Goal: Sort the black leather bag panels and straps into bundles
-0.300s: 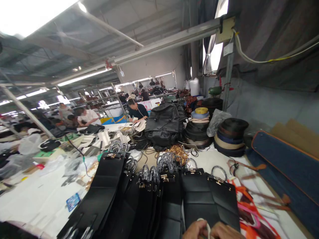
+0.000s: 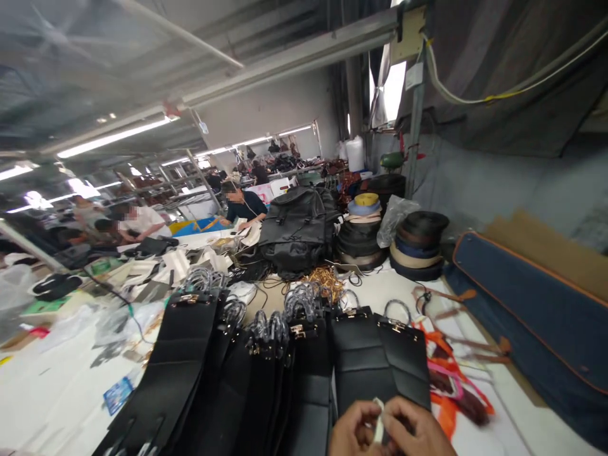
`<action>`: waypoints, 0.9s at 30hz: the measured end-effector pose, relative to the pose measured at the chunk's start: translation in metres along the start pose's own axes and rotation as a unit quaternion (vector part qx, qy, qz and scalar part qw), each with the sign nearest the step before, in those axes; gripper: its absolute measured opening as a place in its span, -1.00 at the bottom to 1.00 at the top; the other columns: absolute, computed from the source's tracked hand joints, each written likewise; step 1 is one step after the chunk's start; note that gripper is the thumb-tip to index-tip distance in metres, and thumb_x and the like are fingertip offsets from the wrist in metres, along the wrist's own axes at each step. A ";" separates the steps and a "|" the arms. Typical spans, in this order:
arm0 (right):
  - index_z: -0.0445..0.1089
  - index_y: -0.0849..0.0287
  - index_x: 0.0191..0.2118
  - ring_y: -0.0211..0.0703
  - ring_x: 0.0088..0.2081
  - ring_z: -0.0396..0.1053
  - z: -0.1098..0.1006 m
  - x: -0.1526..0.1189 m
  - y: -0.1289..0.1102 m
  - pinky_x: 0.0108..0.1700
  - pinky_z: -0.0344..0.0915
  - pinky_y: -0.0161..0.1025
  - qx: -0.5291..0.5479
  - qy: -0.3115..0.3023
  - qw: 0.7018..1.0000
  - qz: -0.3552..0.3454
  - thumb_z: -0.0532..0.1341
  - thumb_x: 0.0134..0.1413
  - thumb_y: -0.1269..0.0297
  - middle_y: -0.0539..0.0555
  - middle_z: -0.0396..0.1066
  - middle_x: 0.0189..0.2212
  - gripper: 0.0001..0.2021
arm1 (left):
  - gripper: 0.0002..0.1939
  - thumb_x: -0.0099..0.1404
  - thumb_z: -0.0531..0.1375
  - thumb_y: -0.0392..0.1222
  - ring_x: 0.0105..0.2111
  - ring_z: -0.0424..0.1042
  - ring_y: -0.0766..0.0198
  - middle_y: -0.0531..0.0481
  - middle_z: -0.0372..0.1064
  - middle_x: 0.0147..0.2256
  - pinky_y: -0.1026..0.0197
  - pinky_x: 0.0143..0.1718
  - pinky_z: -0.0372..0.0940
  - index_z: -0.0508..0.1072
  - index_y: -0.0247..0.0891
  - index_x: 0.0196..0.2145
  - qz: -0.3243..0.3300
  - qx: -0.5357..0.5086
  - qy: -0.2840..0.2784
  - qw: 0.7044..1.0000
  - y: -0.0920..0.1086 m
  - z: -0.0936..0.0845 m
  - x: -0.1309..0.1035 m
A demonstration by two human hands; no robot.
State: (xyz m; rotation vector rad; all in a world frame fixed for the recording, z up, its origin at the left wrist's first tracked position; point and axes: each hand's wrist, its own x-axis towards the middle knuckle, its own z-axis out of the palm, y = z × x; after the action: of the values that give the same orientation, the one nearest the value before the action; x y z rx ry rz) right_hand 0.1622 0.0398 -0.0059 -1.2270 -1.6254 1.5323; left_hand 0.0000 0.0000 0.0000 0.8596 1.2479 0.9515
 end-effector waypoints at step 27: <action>0.39 0.21 -0.48 -0.26 -0.56 0.23 -0.030 0.046 -0.001 -0.42 0.11 -0.30 0.175 0.056 0.974 0.134 0.23 0.03 0.13 -0.07 0.29 -0.65 -0.76 | -0.77 0.36 0.10 -0.15 -0.44 0.29 0.31 0.03 0.31 -0.42 0.31 -0.41 0.14 0.52 -0.21 -0.34 0.060 0.252 -0.058 0.964 0.027 0.006 0.069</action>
State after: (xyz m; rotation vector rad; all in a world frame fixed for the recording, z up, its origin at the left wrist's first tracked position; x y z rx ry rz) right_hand 0.1701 0.0940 -0.0074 -1.3420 -1.0905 1.7845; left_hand 0.0077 0.0737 0.0006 1.3830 1.3708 0.6691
